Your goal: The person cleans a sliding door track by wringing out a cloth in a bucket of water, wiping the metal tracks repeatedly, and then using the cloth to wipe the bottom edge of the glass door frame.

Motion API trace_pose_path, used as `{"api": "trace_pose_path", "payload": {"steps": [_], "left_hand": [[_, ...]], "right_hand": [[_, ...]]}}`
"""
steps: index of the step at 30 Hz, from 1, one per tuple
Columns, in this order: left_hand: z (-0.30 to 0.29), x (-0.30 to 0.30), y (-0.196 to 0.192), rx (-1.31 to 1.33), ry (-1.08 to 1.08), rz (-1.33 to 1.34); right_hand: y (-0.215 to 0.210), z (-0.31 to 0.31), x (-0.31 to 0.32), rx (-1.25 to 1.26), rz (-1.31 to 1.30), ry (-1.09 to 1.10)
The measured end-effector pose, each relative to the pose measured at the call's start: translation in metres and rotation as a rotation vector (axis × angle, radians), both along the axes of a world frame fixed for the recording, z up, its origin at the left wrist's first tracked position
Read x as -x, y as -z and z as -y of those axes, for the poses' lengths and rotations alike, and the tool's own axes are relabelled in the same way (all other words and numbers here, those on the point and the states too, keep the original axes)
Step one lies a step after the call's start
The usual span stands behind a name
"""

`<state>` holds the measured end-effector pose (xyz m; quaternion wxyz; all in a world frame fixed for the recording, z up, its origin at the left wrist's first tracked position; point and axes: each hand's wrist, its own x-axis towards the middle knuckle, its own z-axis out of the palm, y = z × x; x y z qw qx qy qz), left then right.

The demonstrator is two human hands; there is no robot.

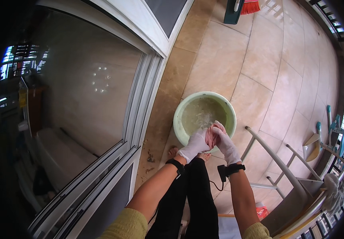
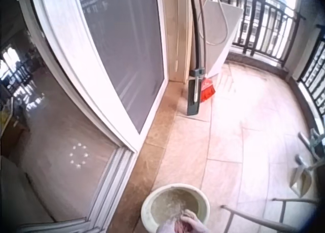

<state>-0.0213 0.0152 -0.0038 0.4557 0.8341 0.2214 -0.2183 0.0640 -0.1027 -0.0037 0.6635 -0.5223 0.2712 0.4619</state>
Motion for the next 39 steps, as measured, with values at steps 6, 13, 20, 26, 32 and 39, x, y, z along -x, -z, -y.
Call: {"api": "trace_pose_path", "payload": {"steps": [6, 13, 20, 26, 32, 39], "left_hand": [[0.0, 0.0, -0.022, 0.185, 0.087, 0.253], [0.012, 0.047, -0.062, 1.063, -0.986, -0.138], [0.027, 0.019, -0.132, 1.678, -1.183, 0.202], [0.019, 0.002, -0.169, 1.048, -0.767, 0.47], [0.016, 0.003, -0.195, 0.381, -0.227, 0.803], [0.007, 0.029, -0.159, 0.233, 0.204, 1.027]], "right_hand": [[-0.02, 0.021, 0.018, 0.0, 0.167, 0.01], [-0.092, 0.012, 0.026, 0.161, 0.486, 0.194], [-0.172, -0.007, 0.054, 0.051, 0.398, 0.412], [-0.181, 0.017, 0.064, 0.018, 0.045, 0.724], [-0.128, 0.052, 0.056, -0.207, 0.042, 0.306], [-0.178, -0.023, 0.017, 0.037, -0.106, -0.216]]}}
